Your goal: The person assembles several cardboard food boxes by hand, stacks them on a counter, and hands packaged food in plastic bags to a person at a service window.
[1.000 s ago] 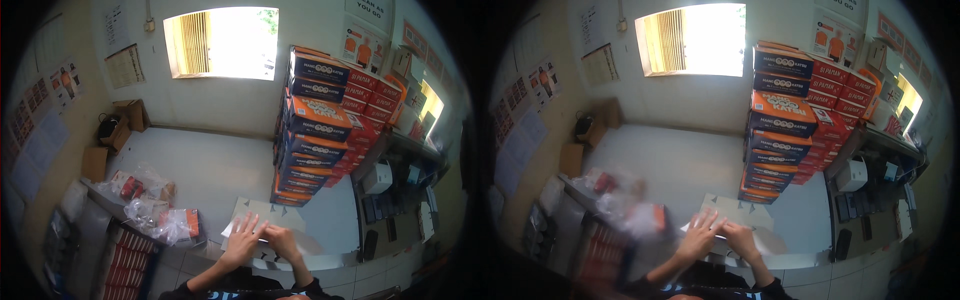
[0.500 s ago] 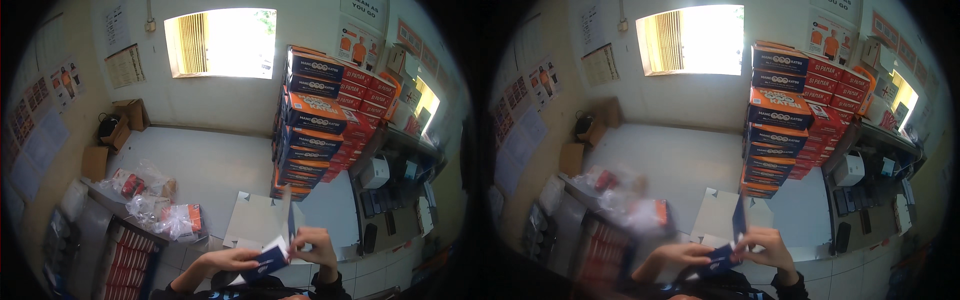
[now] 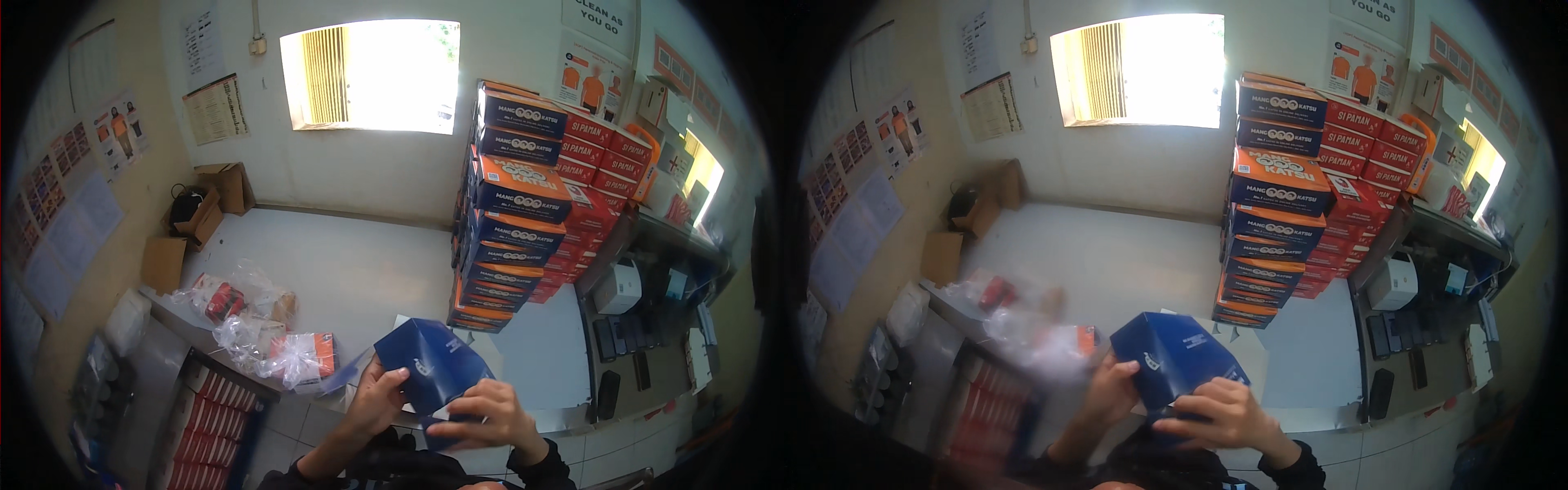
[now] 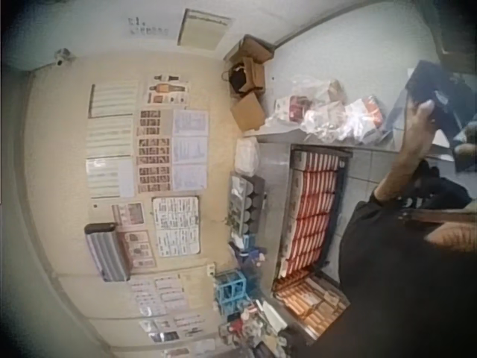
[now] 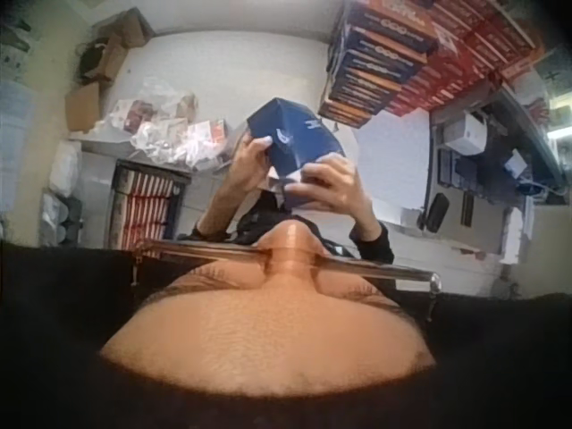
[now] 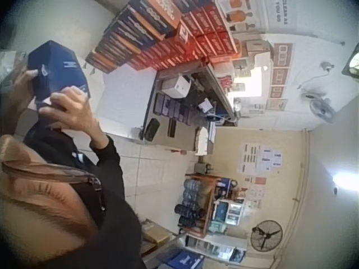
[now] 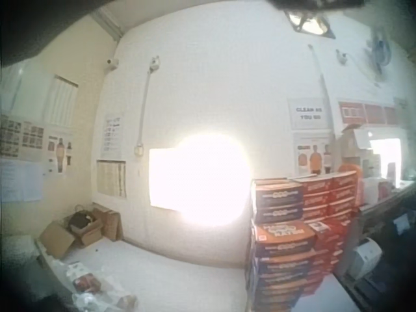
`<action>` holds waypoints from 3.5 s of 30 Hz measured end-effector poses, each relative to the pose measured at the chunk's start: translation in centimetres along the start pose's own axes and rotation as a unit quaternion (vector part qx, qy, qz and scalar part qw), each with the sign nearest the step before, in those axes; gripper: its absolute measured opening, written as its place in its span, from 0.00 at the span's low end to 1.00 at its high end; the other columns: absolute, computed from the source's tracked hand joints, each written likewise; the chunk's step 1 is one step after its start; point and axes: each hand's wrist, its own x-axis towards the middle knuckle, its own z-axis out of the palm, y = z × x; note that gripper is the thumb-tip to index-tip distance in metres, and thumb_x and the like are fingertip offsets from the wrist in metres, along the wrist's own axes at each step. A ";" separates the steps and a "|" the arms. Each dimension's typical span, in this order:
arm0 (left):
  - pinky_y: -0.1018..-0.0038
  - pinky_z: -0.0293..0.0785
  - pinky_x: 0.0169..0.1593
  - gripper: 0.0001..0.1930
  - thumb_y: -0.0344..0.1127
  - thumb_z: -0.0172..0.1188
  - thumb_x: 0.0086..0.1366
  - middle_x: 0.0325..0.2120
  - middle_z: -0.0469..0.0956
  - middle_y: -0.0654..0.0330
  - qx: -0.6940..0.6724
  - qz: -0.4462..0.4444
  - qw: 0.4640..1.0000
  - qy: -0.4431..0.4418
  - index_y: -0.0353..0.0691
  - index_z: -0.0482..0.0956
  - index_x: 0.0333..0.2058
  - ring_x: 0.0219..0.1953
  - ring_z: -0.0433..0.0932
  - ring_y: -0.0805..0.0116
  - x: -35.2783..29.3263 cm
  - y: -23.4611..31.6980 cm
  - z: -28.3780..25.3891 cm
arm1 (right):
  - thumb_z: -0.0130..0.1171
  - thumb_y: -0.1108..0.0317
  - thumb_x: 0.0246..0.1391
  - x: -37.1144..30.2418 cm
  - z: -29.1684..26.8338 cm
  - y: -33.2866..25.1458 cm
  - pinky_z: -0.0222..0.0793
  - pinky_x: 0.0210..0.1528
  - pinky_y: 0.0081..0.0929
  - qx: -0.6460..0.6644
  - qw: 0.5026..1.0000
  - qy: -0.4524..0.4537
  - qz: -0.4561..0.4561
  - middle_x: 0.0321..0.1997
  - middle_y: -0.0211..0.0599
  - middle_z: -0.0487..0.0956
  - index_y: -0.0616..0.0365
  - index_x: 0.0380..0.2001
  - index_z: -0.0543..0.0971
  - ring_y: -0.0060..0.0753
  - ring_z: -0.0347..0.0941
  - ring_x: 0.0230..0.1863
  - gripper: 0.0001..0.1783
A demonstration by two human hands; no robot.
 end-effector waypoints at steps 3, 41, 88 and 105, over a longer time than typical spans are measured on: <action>0.65 0.74 0.51 0.20 0.28 0.51 0.64 0.44 0.73 0.57 0.007 0.079 0.996 0.036 0.36 0.61 0.54 0.47 0.74 0.69 0.0 -1.5 0.6 | 0.70 0.63 0.39 -2.8 -0.7 1.7 0.63 0.20 0.18 -0.128 0.967 0.204 0.085 0.27 0.29 0.78 0.48 0.30 0.82 0.19 0.71 0.22 0.12; 0.79 0.68 0.33 0.19 0.44 0.43 0.70 0.29 0.72 0.63 0.499 -0.169 0.798 -0.294 0.36 0.70 0.50 0.29 0.69 0.81 -0.9 -2.6 -4.9 | 0.66 0.63 0.45 -4.8 2.2 2.3 0.63 0.35 0.35 0.224 0.931 0.043 0.284 0.23 0.30 0.71 0.53 0.29 0.82 0.37 0.65 0.24 0.08; 0.58 0.54 0.63 0.61 0.45 0.69 0.35 0.61 0.50 0.43 0.426 0.004 0.788 -0.445 0.41 0.39 0.65 0.62 0.56 0.51 0.4 1.4 0.4 | 0.71 0.61 0.40 -3.6 -0.8 4.5 0.60 0.59 0.36 0.504 0.842 -0.148 0.124 0.58 0.45 0.70 0.55 0.39 0.79 0.42 0.63 0.60 0.21; 0.50 0.50 0.64 0.68 0.47 0.76 0.31 0.63 0.28 0.37 0.570 0.133 0.760 -0.283 0.46 0.36 0.66 0.66 0.31 0.35 -0.2 -0.2 0.1 | 0.60 0.59 0.47 -2.8 0.5 -1.8 0.64 0.24 0.17 0.189 0.979 0.027 0.068 0.35 0.32 0.83 0.47 0.28 0.83 0.20 0.70 0.20 0.08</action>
